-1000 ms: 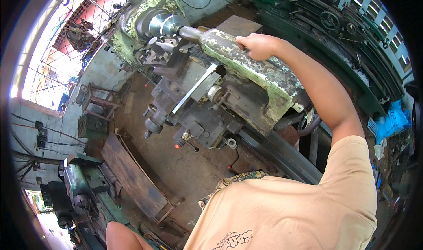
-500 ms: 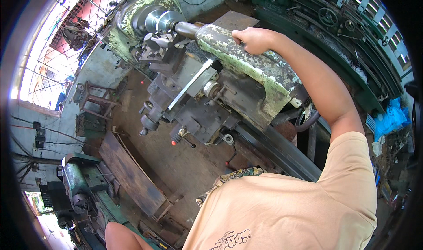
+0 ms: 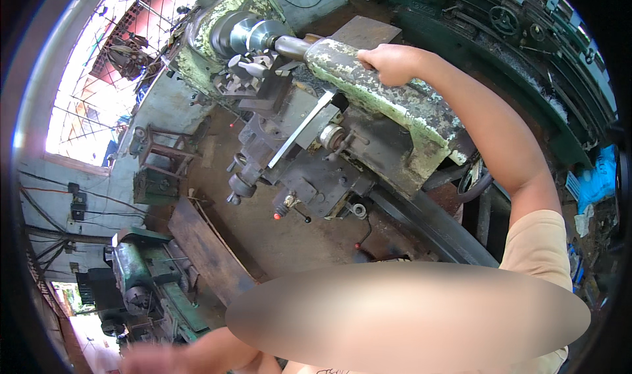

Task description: The person operates a metal lathe, adjusting the tool post and carriage while a cylindrical metal workpiece rotates. They then use a vernier caliper to measure the diameter of the workpiece.

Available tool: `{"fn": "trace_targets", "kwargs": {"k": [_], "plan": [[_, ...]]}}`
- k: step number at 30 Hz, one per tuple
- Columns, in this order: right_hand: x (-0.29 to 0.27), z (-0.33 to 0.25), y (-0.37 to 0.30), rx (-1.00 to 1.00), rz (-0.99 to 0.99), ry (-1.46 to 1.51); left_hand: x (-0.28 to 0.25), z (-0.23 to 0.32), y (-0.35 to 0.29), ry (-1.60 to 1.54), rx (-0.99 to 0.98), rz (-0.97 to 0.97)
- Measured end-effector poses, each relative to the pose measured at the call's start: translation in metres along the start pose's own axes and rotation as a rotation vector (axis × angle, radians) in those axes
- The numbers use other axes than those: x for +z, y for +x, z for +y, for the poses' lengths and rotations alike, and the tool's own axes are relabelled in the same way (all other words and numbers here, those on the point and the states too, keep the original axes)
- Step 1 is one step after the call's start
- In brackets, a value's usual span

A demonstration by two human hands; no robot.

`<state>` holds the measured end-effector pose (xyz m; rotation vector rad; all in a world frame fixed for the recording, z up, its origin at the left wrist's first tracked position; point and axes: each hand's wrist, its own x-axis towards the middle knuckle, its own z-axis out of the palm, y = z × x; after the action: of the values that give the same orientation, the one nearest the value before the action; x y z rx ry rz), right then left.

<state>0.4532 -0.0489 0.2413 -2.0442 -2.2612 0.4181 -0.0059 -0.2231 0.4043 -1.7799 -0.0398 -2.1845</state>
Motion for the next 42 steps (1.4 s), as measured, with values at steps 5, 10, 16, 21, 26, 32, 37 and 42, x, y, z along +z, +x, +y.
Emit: {"fn": "trace_targets", "kwargs": {"k": [5,10,16,21,26,32,37,42], "plan": [[0.004,0.004,0.003,-0.014,-0.015,0.004,-0.017,-0.092,-0.181,0.301,-1.204,-1.327],[0.001,0.002,0.002,-0.012,-0.021,0.013,-0.049,-0.128,-0.331,0.566,-1.241,-2.088],[-0.002,0.003,0.002,0.017,-0.037,0.028,-0.056,-0.136,-0.432,0.664,-1.328,-2.142],[0.005,0.004,0.008,0.022,0.014,0.033,-0.055,-0.144,-0.446,0.653,-1.304,-2.234],[0.01,0.002,0.008,-0.031,0.08,0.039,-0.017,-0.135,-0.443,0.717,-1.349,-2.247],[0.008,-0.009,0.004,0.025,0.039,-0.006,-0.016,-0.127,-0.433,0.772,-1.478,-1.984],[0.006,-0.012,0.005,0.041,0.0,-0.009,-0.023,-0.128,-0.432,0.647,-1.541,-1.857],[0.006,-0.012,0.004,0.024,0.019,-0.02,-0.024,-0.124,-0.432,0.673,-1.545,-1.804]]}}
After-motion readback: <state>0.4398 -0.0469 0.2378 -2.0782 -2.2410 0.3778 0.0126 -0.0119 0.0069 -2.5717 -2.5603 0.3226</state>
